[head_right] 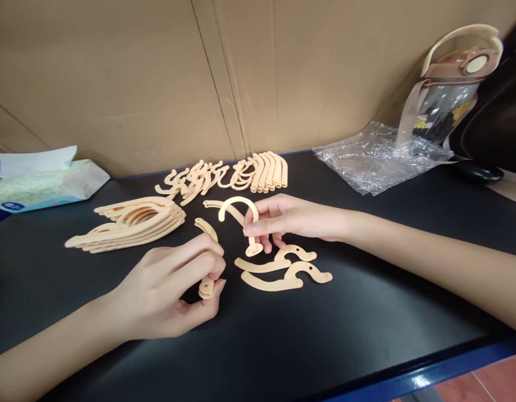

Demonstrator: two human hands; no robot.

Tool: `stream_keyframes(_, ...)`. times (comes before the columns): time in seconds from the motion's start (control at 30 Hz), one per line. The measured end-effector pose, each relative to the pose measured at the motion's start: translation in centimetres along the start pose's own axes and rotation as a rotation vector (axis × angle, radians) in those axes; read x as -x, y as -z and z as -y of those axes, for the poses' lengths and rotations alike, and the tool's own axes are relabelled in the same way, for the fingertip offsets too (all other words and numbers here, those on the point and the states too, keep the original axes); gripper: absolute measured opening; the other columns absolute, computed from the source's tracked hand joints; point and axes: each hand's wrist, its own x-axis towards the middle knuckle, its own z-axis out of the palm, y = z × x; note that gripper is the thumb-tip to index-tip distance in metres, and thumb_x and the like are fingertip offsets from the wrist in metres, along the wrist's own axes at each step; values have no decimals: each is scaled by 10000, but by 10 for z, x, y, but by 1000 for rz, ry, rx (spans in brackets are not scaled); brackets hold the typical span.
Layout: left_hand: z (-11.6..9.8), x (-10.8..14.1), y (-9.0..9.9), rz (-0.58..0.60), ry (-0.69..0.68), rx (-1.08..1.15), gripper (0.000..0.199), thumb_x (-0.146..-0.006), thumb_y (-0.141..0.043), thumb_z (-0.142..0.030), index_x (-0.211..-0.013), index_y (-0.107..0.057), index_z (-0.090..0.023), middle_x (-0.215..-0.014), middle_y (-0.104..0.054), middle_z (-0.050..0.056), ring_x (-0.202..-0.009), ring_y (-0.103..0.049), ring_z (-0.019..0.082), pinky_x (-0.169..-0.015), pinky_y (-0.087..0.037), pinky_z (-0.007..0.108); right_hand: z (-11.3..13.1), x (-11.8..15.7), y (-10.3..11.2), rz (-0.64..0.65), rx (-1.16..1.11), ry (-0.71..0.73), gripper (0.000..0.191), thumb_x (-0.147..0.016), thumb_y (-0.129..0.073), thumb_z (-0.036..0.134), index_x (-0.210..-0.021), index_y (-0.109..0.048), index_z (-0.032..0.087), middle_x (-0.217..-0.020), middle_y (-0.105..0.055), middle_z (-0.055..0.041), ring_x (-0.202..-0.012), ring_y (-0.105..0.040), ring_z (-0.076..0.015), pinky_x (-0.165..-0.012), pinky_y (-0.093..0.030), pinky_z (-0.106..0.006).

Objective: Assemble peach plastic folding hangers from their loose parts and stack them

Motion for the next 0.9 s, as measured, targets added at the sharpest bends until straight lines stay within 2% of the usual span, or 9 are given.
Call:
stream_keyframes(0.17, 4, 1, 2, 67, 49, 11, 167, -730, -412, -39, -769, -432, -200, -731, -454, -10, -523, -350, 100, -440, -287, 227, 0, 0, 0, -2, 1, 7, 217, -866, -622, 351, -811, -549, 153, -745, -585, 20, -655, -566, -74, -530, -428, -183)
stream_keyframes(0.3, 6, 1, 2, 148, 177, -32, 216, -695, -395, -36, -828, -438, -201, -806, -482, -13, -473, -346, 87, -420, -285, 228, -2, -1, 0, 7, -11, 20, 205, -869, -618, 343, -823, -557, 154, -758, -579, 19, -666, -567, -76, -528, -429, -181)
stream_keyframes(0.5, 7, 1, -1, 191, 330, -150, 363, -739, -378, -72, -1072, -458, -191, -1124, -562, 25, -511, -477, 102, -398, -284, 254, 1, 0, 0, -3, -16, 6, 223, -863, -628, 360, -816, -550, 156, -749, -579, 18, -649, -563, -76, -520, -430, -180)
stream_keyframes(0.6, 9, 0, -1, 197, 365, -199, 361, -755, -377, -82, -1080, -494, -188, -1146, -581, 32, -635, -566, 139, -438, -294, 261, 0, 0, -2, -9, -14, -1, 234, -851, -637, 371, -808, -556, 156, -748, -576, 18, -646, -563, -78, -525, -433, -187)
stream_keyframes(0.67, 10, -1, -2, 190, 386, -234, 285, -775, -409, -106, -1020, -529, -187, -1085, -609, 28, -688, -591, 152, -461, -292, 259, -2, 0, -4, -75, -2, 41, 232, -853, -634, 372, -805, -556, 160, -724, -575, 24, -622, -559, -77, -529, -435, -194)
stream_keyframes(0.8, 10, -1, -3, 144, 399, -267, 112, -884, -439, -174, -906, -547, -193, -861, -632, -15, -641, -579, 137, -476, -299, 250, -7, -2, -8, -429, 154, 245, 218, -848, -643, 360, -773, -581, 164, -671, -585, 31, -592, -537, -77, -554, -424, -205)
stream_keyframes(0.83, 10, 0, -4, 140, 393, -264, 123, -907, -427, -174, -912, -548, -196, -850, -633, -23, -634, -577, 132, -480, -309, 248, -8, -2, -8, -487, 207, 284, 213, -850, -640, 358, -772, -599, 165, -699, -608, 22, -624, -552, -86, -582, -433, -212)
stream_keyframes(0.9, 10, 1, -4, 128, 390, -258, 163, -930, -405, -158, -992, -550, -201, -928, -648, -24, -661, -593, 128, -496, -340, 246, -9, -3, -9, -520, 301, 329, 200, -861, -625, 362, -801, -638, 171, -811, -664, -2, -729, -599, -117, -665, -457, -235)
